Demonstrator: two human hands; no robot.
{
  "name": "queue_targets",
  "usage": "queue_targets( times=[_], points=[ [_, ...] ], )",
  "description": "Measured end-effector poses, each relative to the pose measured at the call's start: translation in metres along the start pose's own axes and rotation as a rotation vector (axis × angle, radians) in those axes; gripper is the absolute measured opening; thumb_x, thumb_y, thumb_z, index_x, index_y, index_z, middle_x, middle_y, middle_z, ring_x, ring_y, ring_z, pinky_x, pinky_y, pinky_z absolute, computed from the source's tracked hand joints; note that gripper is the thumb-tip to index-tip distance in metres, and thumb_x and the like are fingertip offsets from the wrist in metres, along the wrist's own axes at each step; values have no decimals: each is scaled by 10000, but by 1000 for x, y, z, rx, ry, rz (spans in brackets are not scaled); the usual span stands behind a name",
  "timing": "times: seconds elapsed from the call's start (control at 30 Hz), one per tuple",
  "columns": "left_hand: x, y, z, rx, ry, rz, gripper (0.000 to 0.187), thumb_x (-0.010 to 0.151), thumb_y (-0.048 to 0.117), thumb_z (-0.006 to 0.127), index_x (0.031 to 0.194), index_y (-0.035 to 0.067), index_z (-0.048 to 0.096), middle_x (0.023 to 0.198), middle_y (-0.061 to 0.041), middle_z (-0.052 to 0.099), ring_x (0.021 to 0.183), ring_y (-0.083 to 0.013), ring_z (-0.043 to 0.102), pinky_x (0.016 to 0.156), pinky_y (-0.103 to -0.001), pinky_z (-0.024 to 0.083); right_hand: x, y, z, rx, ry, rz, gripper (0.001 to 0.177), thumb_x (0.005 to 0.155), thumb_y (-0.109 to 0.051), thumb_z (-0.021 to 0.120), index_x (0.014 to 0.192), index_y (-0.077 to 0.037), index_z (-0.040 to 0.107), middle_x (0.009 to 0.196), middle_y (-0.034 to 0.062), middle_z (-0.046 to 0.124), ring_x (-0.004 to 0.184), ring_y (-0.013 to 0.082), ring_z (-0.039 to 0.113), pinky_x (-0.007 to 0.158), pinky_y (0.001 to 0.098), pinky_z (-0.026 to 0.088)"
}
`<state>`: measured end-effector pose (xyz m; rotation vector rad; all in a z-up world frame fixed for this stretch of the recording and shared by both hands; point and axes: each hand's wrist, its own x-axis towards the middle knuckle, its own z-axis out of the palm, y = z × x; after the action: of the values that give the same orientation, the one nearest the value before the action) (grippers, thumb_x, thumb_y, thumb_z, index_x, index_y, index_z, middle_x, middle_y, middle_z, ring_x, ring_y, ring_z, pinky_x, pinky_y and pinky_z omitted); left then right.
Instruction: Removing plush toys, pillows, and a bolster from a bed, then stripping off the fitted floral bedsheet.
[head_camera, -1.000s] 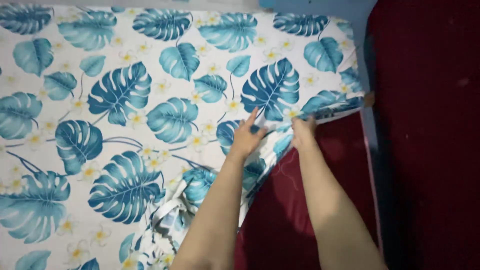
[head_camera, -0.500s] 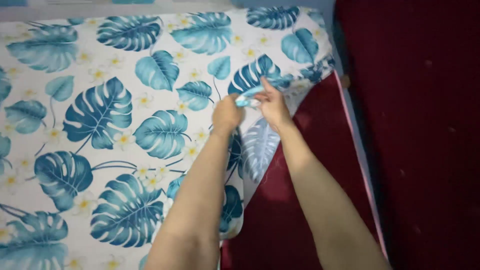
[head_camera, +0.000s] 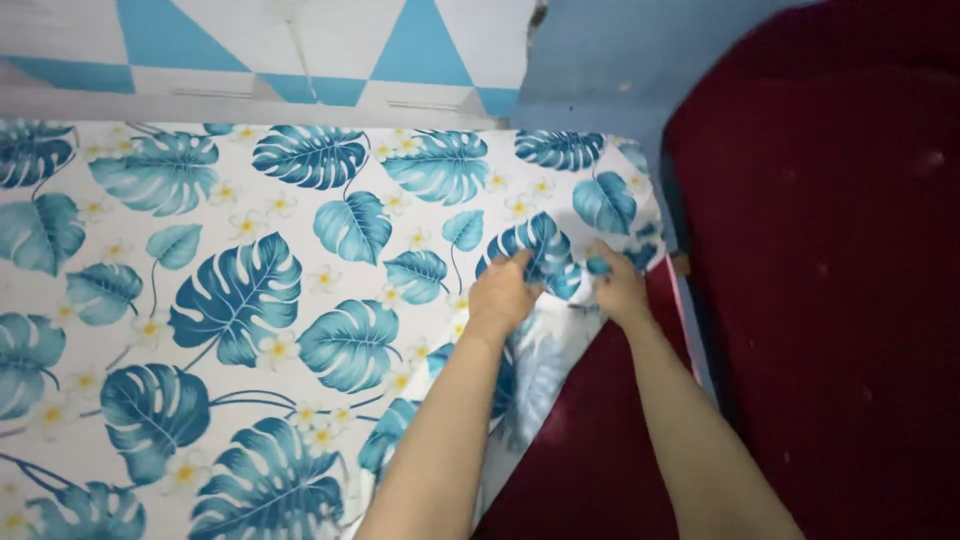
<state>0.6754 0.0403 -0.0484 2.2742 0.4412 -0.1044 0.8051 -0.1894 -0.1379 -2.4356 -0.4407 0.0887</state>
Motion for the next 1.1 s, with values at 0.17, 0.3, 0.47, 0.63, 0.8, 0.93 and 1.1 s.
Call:
queue_targets(
  times=[0.17, 0.3, 0.47, 0.63, 0.8, 0.93, 1.1],
  points=[
    [43, 39, 57, -16, 182, 28, 824, 749, 395, 845, 1484, 287, 487, 1197, -168, 659, 1071, -397, 673, 889, -502, 546, 59, 60, 0, -200, -59, -145, 825, 812, 43, 580, 1577, -216, 416, 1380, 239, 577, 1297, 428, 528, 1097, 452, 421],
    [97, 73, 135, -63, 238, -30, 962, 759, 531, 849, 1573, 304, 388, 1252, -181, 626, 1148, -390, 641, 968, -515, 541, 100, 107, -9, -256, -68, -221, 893, 801, 84, 613, 1600, -234, 372, 1518, 190, 532, 1400, 384, 487, 1164, 446, 401],
    [141, 86, 221, 56, 179, -134, 1278, 547, 530, 963, 1565, 390, 203, 1593, -116, 363, 1487, -423, 258, 1069, -796, 186, 122, 126, -25, -433, -501, -137, 1212, 693, -51, 883, 1603, -354, 141, 1568, 183, 338, 1467, 331, 342, 1152, 505, 313],
    [141, 102, 238, 182, -92, -259, 1354, 557, 494, 966, 1582, 424, 83, 1631, -77, 271, 1505, -415, 203, 1125, -777, 110, 138, 164, 3, -513, -563, -177, 1155, 727, 92, 754, 1615, -396, 199, 1561, 124, 420, 1412, 368, 420, 1153, 482, 354],
    [176, 28, 336, 425, 23, -219, 812, 887, 214, 680, 1606, 232, 305, 1478, -120, 511, 1330, -376, 516, 1067, -732, 358, 146, 207, 43, -422, -498, -167, 502, 952, -10, 544, 1386, -258, 584, 1407, 89, 631, 1258, 383, 585, 1008, 550, 481],
    [208, 43, 287, 382, 115, -134, 240, 1009, 133, 516, 1128, 99, 721, 1159, -179, 719, 1027, -377, 731, 871, -495, 600, 175, 181, 23, -512, -257, -363, 231, 923, -47, 560, 995, -110, 769, 1146, 187, 695, 1134, 384, 646, 978, 504, 522],
    [233, 82, 200, 343, 394, 58, 179, 895, 133, 589, 1004, 85, 723, 1027, -177, 694, 926, -404, 717, 752, -510, 592, 193, 118, -19, -169, 91, -414, 176, 850, 16, 633, 942, -68, 758, 1027, 196, 645, 1056, 416, 598, 928, 489, 500]
  ],
)
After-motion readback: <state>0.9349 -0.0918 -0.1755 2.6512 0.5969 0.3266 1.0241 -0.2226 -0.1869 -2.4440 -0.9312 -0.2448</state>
